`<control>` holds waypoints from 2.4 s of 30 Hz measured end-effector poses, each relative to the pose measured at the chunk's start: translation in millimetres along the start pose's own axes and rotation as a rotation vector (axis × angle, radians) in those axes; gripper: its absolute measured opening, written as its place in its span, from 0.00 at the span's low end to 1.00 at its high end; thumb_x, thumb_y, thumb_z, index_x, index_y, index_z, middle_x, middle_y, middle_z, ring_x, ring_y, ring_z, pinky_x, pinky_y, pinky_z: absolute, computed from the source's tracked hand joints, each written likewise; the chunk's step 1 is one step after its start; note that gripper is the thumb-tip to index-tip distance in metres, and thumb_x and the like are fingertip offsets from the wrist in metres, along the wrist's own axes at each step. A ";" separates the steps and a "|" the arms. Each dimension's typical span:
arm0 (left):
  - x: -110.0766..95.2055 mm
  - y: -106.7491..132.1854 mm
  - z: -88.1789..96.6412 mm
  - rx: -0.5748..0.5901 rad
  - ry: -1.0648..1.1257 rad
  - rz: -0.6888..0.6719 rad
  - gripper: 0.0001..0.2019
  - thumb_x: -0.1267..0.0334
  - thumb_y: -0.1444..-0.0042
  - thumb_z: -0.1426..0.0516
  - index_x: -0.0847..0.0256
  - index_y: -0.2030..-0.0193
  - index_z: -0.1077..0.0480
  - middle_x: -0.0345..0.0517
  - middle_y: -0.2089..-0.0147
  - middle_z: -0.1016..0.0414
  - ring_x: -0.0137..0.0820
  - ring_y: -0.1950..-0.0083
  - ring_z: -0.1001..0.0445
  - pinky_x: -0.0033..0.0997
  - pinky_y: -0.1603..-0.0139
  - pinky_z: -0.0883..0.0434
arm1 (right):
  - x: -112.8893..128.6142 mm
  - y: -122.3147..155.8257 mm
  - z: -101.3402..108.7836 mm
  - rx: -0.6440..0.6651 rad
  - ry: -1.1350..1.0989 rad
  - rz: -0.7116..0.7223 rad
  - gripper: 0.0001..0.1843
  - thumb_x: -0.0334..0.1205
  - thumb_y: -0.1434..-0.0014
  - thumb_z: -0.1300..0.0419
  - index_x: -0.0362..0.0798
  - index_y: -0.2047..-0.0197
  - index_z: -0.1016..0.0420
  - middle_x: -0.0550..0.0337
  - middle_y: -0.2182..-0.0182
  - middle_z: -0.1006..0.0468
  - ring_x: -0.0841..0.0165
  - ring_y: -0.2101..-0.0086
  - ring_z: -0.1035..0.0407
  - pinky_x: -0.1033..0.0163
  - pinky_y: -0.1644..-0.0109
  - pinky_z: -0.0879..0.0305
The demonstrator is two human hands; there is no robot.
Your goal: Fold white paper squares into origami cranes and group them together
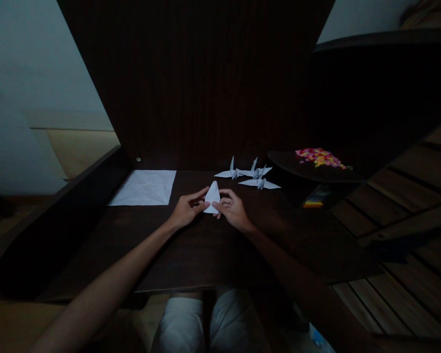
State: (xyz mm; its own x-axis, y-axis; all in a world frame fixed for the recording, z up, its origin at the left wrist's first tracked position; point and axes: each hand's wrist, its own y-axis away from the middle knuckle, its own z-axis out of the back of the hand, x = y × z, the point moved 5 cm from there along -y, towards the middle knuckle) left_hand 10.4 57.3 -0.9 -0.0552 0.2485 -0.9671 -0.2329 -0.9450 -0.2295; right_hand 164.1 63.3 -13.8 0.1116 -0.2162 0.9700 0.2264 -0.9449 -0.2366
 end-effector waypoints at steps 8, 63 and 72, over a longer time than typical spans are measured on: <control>-0.2 -0.4 0.2 0.019 0.083 0.006 0.34 0.63 0.56 0.35 0.64 0.40 0.36 0.52 0.54 0.23 0.31 0.63 0.25 0.36 0.58 0.28 | 0.7 -1.5 1.6 -0.004 -0.039 0.045 0.32 0.43 0.54 0.33 0.50 0.46 0.35 0.66 0.74 0.29 0.72 0.77 0.29 0.70 0.80 0.34; -1.7 1.5 -6.3 0.038 0.061 0.062 0.19 0.50 0.49 0.40 0.63 0.58 0.23 0.48 0.60 0.21 0.38 0.57 0.25 0.41 0.50 0.31 | 16.9 2.8 4.1 -0.071 0.153 0.242 0.10 0.44 0.51 0.34 0.51 0.65 0.22 0.58 0.63 0.34 0.71 0.66 0.35 0.66 0.68 0.34; 5.0 0.1 -6.3 0.021 0.229 0.037 0.36 0.62 0.57 0.34 0.63 0.39 0.38 0.51 0.56 0.23 0.33 0.62 0.24 0.36 0.55 0.28 | 4.9 -1.1 2.2 -0.061 -0.004 0.133 0.31 0.43 0.54 0.32 0.54 0.46 0.34 0.61 0.65 0.31 0.71 0.67 0.33 0.65 0.65 0.30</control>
State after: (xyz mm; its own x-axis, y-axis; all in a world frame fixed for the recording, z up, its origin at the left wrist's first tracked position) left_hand 16.3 57.1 -6.5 0.1573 0.1571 -0.9750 -0.2547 -0.9474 -0.1938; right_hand 166.5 63.8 -9.0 0.1408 -0.3392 0.9301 0.1497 -0.9214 -0.3587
